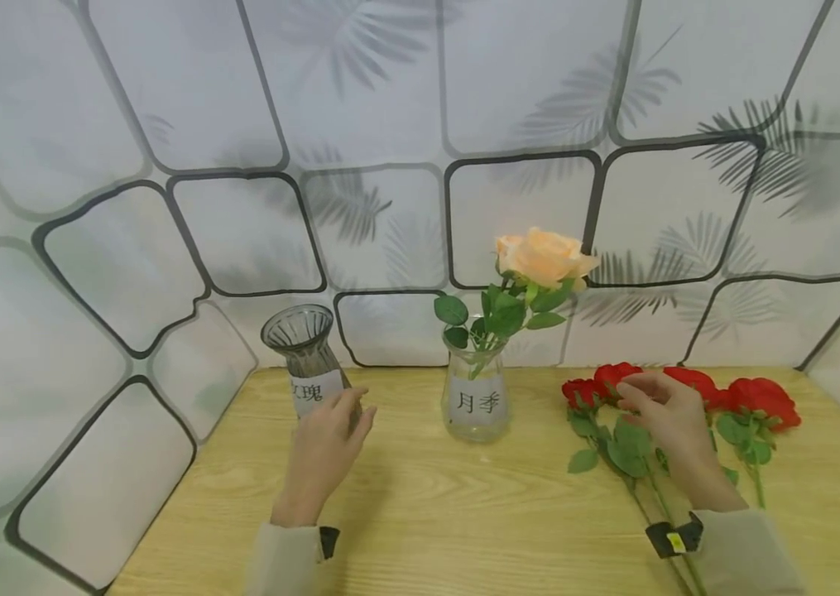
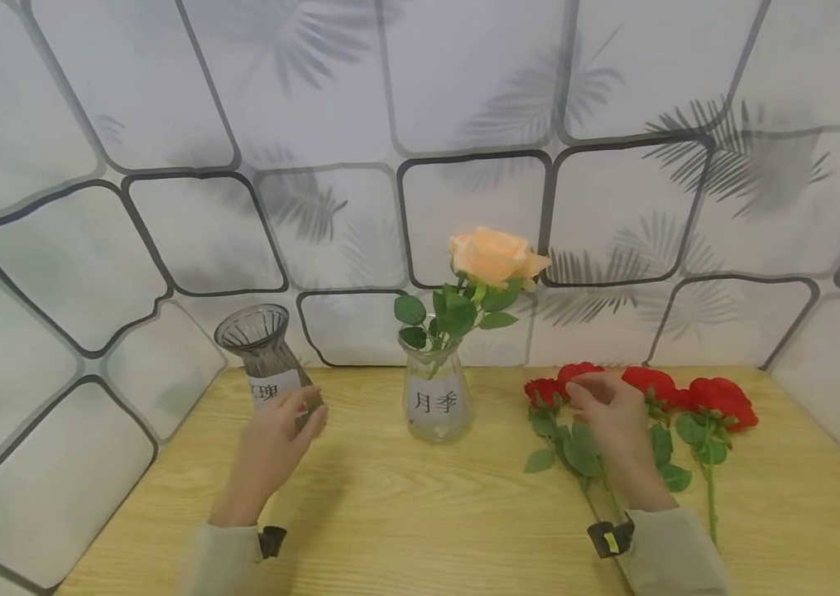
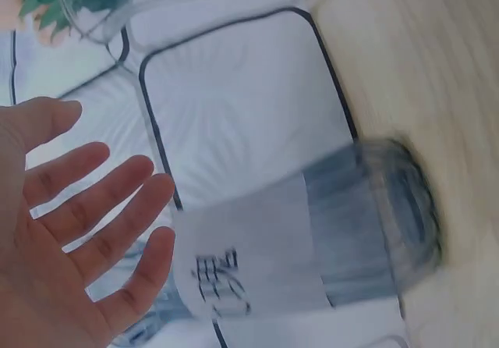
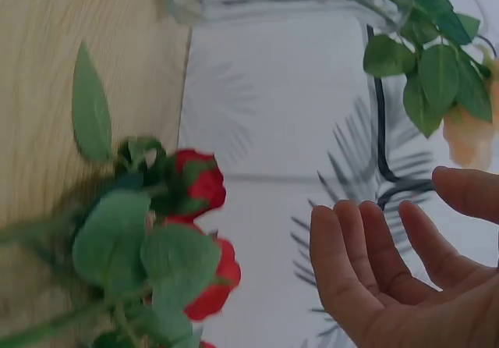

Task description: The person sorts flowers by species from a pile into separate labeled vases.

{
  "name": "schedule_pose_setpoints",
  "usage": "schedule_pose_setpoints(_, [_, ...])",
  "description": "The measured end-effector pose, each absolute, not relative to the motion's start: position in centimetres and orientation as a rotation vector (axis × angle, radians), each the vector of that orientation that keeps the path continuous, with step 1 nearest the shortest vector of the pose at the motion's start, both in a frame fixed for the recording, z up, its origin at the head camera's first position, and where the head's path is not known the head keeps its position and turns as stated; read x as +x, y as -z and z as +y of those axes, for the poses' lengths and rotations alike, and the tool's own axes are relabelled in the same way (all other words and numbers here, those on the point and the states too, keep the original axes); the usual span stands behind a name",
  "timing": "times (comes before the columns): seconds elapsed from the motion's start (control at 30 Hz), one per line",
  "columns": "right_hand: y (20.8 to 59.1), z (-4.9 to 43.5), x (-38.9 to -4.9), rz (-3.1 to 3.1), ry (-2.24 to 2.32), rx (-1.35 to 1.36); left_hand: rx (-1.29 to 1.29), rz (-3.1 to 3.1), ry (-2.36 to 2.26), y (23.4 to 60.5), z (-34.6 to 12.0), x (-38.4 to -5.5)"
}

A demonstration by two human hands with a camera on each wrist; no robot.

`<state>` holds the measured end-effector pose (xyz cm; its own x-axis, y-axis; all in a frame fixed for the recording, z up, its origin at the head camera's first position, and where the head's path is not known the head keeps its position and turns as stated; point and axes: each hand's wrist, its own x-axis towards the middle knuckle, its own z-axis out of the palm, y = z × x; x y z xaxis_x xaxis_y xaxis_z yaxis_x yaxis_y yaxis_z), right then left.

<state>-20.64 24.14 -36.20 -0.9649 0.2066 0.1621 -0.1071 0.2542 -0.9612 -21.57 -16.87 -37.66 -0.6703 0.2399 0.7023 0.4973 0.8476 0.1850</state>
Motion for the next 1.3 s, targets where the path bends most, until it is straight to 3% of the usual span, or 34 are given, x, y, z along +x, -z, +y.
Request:
schedule_pose_setpoints(0.5, [37.1,31.8,-18.0,-2.206,-1.896,-0.06,-0.235,-2.377,0.517,38.8,-21.8,-20.9])
schedule_pose_setpoints(0.97, [38.0,34.4,-17.1,-2.542,-1.575,-0.268,0.019,-2.622,0.889,39.4,-24.5,-23.6])
schedule_pose_setpoints(1.3, [39.5,36.7,-17.4,-2.638,-1.837,-0.408,0.15,-2.651,1.113,39.9,-24.7,-24.5])
